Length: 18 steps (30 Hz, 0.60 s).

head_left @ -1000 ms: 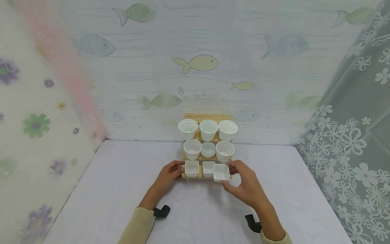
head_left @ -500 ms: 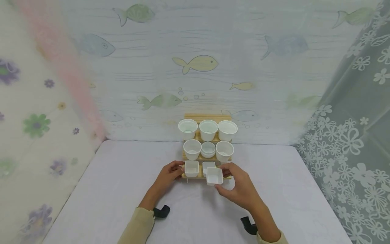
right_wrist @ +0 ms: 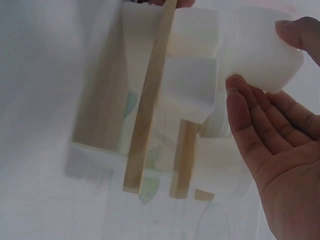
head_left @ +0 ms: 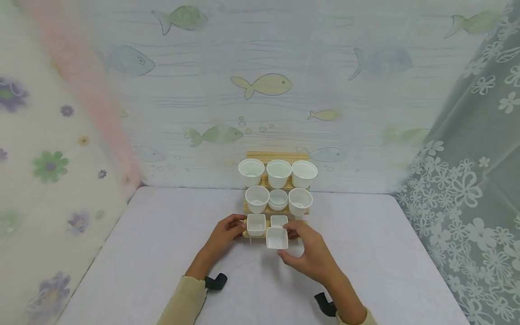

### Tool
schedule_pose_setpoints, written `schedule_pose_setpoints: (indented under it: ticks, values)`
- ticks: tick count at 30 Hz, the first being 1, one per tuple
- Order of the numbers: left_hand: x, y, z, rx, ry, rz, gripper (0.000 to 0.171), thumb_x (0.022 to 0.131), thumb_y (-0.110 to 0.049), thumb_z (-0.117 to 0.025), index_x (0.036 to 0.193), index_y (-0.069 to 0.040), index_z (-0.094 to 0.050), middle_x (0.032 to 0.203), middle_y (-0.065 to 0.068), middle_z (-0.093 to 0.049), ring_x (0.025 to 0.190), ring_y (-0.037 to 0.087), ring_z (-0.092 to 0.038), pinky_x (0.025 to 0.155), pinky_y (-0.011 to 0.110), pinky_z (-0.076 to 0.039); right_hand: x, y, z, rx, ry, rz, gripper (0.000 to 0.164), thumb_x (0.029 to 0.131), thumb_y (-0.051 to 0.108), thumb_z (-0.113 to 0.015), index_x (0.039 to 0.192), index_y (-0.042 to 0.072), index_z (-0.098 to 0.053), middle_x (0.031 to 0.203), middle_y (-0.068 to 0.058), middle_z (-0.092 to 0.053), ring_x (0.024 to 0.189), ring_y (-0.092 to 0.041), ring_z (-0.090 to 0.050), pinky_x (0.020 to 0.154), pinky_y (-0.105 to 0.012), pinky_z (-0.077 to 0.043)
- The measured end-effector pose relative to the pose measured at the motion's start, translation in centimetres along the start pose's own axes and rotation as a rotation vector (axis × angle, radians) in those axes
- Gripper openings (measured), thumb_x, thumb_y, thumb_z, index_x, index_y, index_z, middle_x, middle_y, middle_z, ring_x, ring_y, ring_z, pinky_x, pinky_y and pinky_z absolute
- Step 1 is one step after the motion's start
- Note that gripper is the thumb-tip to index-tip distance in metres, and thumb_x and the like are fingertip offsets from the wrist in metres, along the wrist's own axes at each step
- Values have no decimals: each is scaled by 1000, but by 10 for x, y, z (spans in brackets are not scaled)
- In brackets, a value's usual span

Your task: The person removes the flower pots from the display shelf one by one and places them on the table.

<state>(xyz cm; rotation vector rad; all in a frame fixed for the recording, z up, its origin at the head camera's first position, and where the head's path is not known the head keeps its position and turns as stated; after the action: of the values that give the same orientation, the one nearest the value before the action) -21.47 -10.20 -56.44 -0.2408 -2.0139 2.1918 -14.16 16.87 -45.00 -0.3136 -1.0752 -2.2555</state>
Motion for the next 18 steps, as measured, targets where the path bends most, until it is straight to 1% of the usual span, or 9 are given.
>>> schedule_pose_setpoints:
  ticks: [2,5,9,12,18]
  values:
    - [0,0,0,-1,-1,2,36,104,-16,-70,137,0,-63,107,9,-71,88,16,-66,76,28,-57,0,1,-2,-1,0,3,64,75,10,-97,128,8,-61,116,2,-68,101,-12,-67,87,-36,-62]
    - [0,0,0,-2,-3,7,37,104,-17,-70,136,-1,-64,107,9,-72,89,17,-66,76,28,-57,0,1,-5,-11,-5,10,64,75,10,-97,128,8,-61,116,2,-68,101,-12,-67,87,-32,-61]
    - [-1,0,0,-1,-6,9,37,104,-18,-70,136,-1,-64,107,10,-72,89,18,-66,76,28,-57,0,2,-9,-6,-6,-9,65,74,11,-98,127,9,-61,114,3,-68,101,-11,-68,87,-30,-61]
    - [-1,-1,-1,3,-6,6,37,104,-18,-70,136,-1,-64,107,10,-72,89,18,-65,76,28,-57,0,4,-12,9,-2,-19,64,73,10,-99,126,9,-63,113,3,-69,100,-12,-69,86,-30,-61]
    - [-2,-2,-1,6,-13,8,36,104,-17,-70,136,-1,-64,106,8,-71,88,16,-66,75,28,-57,1,7,-19,46,17,-8,62,74,9,-98,125,5,-63,113,1,-69,99,-14,-70,85,-34,-62]
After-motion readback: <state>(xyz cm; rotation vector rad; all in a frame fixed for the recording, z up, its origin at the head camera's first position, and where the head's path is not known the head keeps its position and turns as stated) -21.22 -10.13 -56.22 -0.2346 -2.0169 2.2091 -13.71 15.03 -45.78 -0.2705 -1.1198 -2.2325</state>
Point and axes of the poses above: each hand's wrist, its own x-axis towards the middle knuckle, its own z-axis out of the back of the hand, y = z × x, the point moved 4 cm from there along x, towards the middle knuckle
